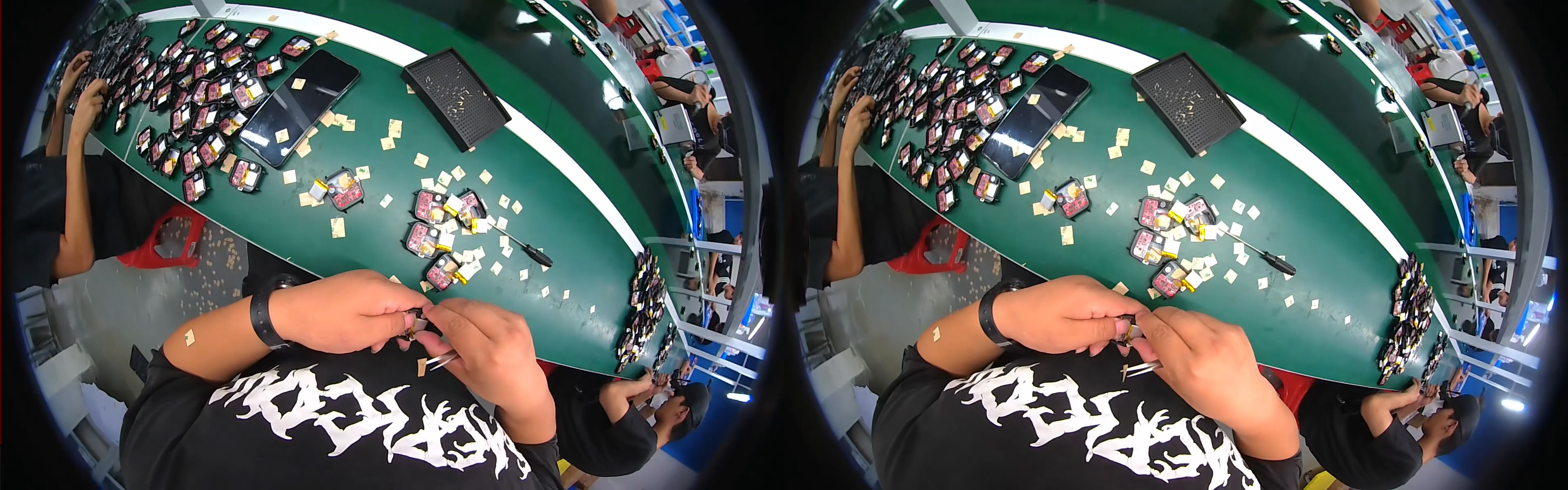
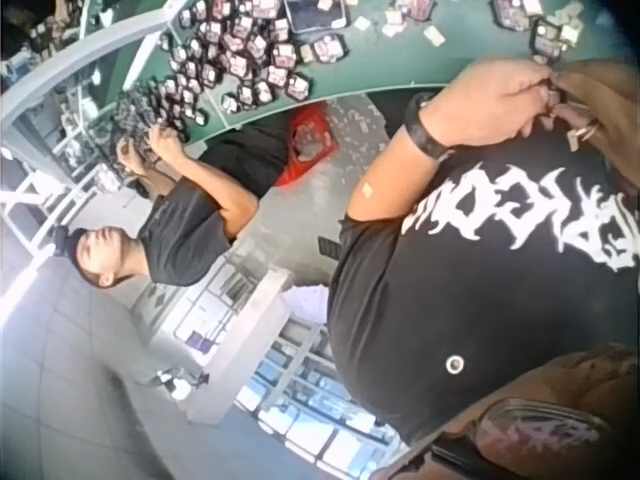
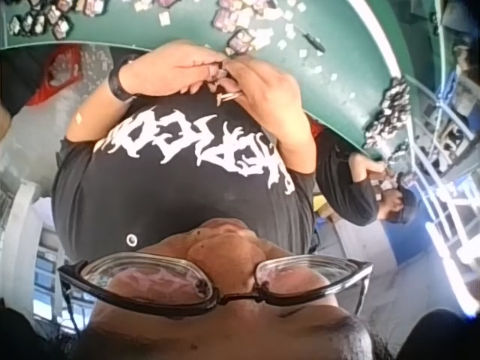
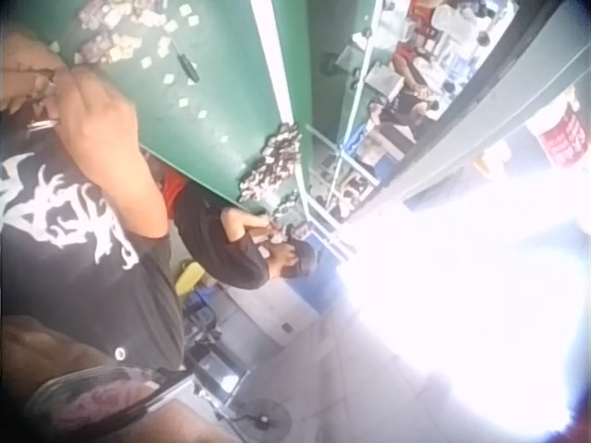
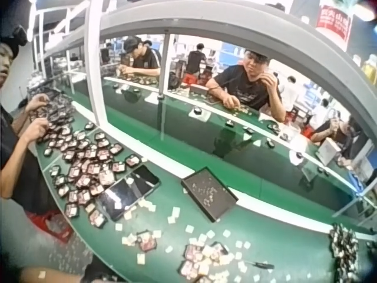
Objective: Assembling small electronic components, specifically smartwatches, on a production line using hands and tools.
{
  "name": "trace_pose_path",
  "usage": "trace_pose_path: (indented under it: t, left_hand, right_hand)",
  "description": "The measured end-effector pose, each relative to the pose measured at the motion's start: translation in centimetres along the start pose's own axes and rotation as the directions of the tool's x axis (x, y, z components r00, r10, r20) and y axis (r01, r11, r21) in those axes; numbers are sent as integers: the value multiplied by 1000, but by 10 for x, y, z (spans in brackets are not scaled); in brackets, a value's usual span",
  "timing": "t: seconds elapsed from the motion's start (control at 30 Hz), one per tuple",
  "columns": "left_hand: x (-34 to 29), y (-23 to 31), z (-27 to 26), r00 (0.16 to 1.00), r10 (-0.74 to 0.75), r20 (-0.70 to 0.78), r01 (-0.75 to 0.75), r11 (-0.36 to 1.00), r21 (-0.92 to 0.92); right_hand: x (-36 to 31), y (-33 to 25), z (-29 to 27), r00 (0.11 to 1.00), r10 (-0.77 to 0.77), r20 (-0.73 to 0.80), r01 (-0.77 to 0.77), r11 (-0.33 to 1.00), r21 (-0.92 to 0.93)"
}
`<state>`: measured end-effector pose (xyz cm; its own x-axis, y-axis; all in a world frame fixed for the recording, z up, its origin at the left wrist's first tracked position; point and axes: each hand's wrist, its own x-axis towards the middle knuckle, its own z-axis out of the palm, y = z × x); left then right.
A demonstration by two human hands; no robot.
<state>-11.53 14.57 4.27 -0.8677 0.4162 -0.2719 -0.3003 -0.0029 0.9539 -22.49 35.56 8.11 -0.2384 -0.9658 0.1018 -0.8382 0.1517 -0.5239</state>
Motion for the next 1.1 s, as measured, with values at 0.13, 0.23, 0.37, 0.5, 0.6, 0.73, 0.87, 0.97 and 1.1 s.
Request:
trace_pose_path:
  t: [0.13,0.23,0.37,0.5,0.6,0.73,0.87,0.97,1.1]
  left_hand:
    - [1,-8,0,995,1,104,10,994,-111]
    - [1,-13,-1,988,-40,152,63,986,-152]
    - [1,-14,0,979,-92,183,142,948,-285]
    - [-5,0,1,990,-136,40,141,902,-407]
    - [-10,-3,9,1000,-3,-29,-9,915,-404]
    - [-8,1,10,989,139,-45,-144,978,-152]
    - [-12,16,4,998,8,54,11,939,-344]
    - [-11,12,7,997,72,42,-56,952,-301]
    - [-11,13,2,993,93,67,-76,972,-221]
  right_hand:
    - [-3,-3,2,999,-16,31,15,999,33]
    - [-4,-3,2,998,-9,56,6,999,51]
    - [-2,1,1,992,81,93,-97,980,174]
    - [-9,4,-3,986,153,-61,-126,940,316]
    - [-23,2,-3,992,120,-42,-105,958,266]
    - [-19,0,2,987,-63,-150,77,993,90]
    - [-19,-1,0,973,-136,-187,137,991,-3]
    - [-19,-2,-3,963,-190,-191,181,981,-66]
    - [-19,-1,-4,957,-230,-177,215,971,-103]
